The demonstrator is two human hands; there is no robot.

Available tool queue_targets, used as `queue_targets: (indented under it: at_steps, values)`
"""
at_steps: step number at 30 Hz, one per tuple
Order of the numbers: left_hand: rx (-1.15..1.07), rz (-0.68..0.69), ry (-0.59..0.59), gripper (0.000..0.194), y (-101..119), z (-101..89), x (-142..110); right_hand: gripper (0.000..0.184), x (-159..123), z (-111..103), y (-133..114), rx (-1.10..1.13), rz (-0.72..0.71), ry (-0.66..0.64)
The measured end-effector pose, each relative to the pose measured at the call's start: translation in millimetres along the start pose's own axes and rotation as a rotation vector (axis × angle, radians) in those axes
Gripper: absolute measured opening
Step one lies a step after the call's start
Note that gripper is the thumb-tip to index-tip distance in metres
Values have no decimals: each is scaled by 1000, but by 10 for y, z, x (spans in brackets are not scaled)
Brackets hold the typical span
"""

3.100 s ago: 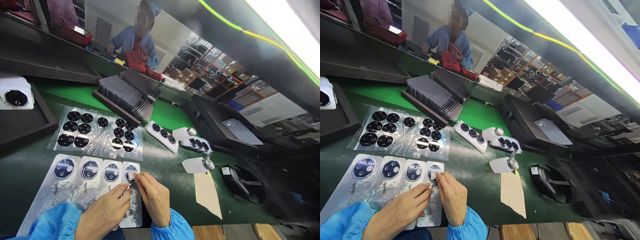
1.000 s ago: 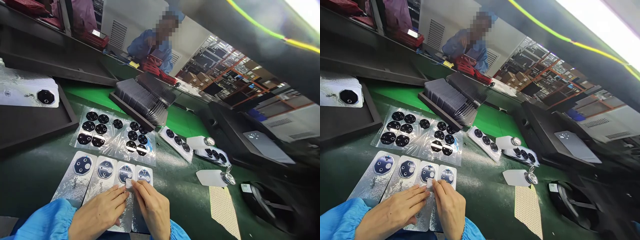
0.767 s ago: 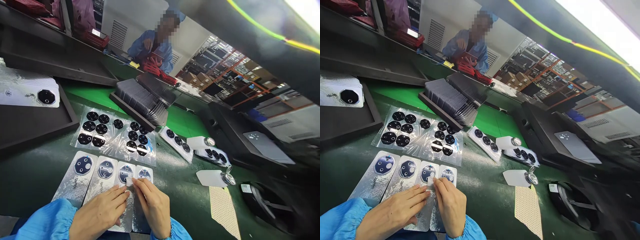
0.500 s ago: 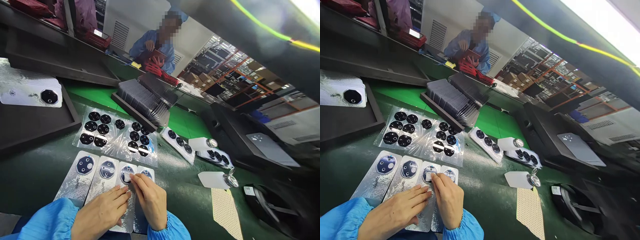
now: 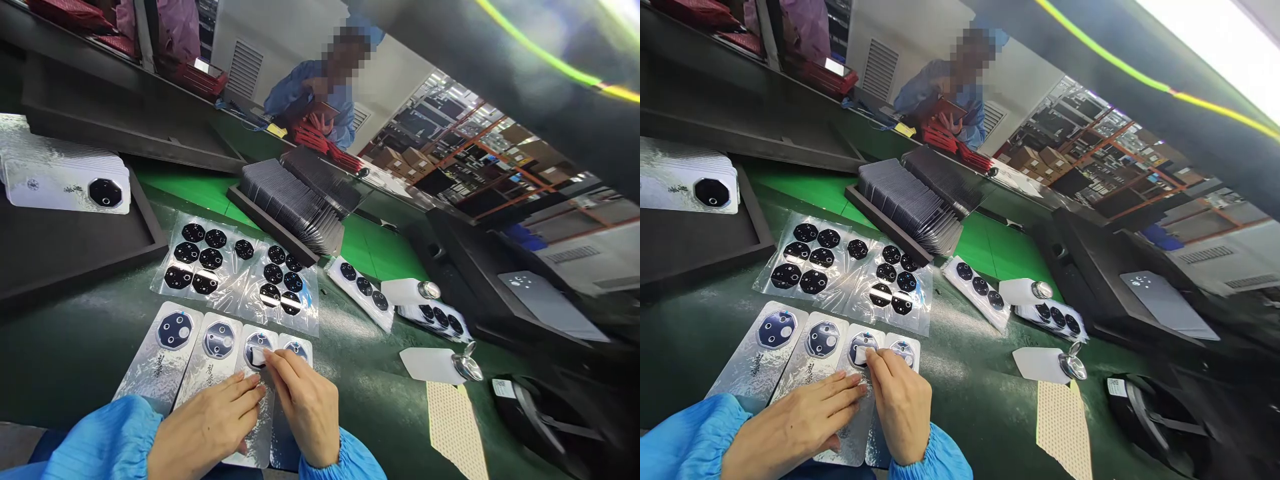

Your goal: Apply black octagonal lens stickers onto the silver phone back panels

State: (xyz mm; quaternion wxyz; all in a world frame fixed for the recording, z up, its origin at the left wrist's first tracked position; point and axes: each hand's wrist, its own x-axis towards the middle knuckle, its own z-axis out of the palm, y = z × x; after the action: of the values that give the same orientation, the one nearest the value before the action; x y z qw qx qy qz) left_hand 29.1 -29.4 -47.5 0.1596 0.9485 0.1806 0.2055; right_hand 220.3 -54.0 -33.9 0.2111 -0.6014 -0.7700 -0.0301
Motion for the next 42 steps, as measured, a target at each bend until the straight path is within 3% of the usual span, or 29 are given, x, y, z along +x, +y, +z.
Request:
queue_targets:
  at_steps: [12, 17, 22, 28, 33, 42]
  values:
    - [-22, -5, -26, 24, -32, 88, -26, 30, -33, 30, -27, 19, 19, 3]
    - [-32, 3, -37, 27, -41, 127, -47, 28, -5, -56, 10, 85, 66, 14]
    - [-56, -15, -52, 18, -4, -43, -49, 23, 55, -123, -128, 167, 121, 33]
    - [-8, -43, -99, 29, -63, -356, -244, 27, 108, 75, -372, 195, 45, 6]
    - [47, -78, -121, 34, -151, -352, -427, 30, 168, 136, -412, 146, -16, -25]
    - [-15, -88, -139, 35, -178, -348, -400, 35, 201, 131, -463, 48, -74, -52]
